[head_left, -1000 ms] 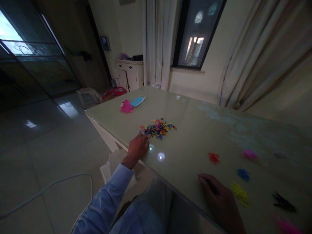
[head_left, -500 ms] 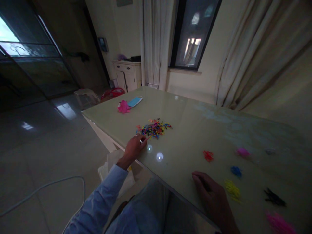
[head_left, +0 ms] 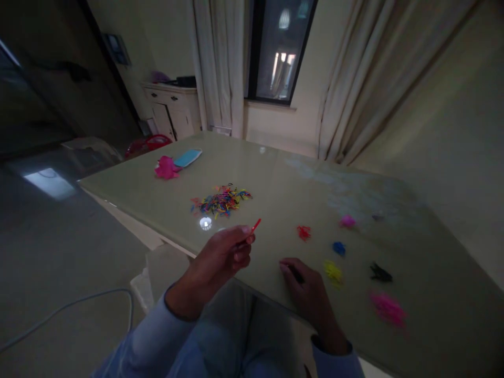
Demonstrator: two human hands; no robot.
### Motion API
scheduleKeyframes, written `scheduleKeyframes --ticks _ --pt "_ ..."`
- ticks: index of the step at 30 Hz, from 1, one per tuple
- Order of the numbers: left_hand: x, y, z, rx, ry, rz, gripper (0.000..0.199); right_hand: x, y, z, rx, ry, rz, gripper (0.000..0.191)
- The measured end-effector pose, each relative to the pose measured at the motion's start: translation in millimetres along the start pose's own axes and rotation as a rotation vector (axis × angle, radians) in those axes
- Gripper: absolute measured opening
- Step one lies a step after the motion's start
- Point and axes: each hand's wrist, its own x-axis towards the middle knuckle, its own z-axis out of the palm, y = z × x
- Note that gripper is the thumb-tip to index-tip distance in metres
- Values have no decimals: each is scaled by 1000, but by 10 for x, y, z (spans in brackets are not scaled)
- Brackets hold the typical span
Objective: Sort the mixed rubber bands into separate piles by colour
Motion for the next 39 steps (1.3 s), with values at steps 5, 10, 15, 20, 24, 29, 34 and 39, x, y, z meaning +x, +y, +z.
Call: scheduleKeyframes --ticks 5,10,15,20,24,29,34,39 --pt "619 -237 347 450 -17 180 25 -14 -19 9 19 -28 21 23" --pt "1331 -560 590 1023 -141 426 20 -23 -3 26 32 -31 -28 20" --pt "1691 -816 552 1389 -257 478 21 -35 -14 24 44 -42 -58 18" --pt "1739 -834 479 1351 -240 476 20 -42 -19 26 37 -41 -60 16" --pt "1644 -694 433 1112 -188 383 21 -46 -5 27 36 -40 -52 17" --pt "1294 -544 93 1015 -119 409 24 -35 -21 4 56 -36 -37 18" --pt "872 -541 -606 1168 109 630 25 -20 -5 -7 42 -13 -29 20" --pt "632 -504 -1010 1050 80 733 26 23 -12 -13 -24 -66 41 26"
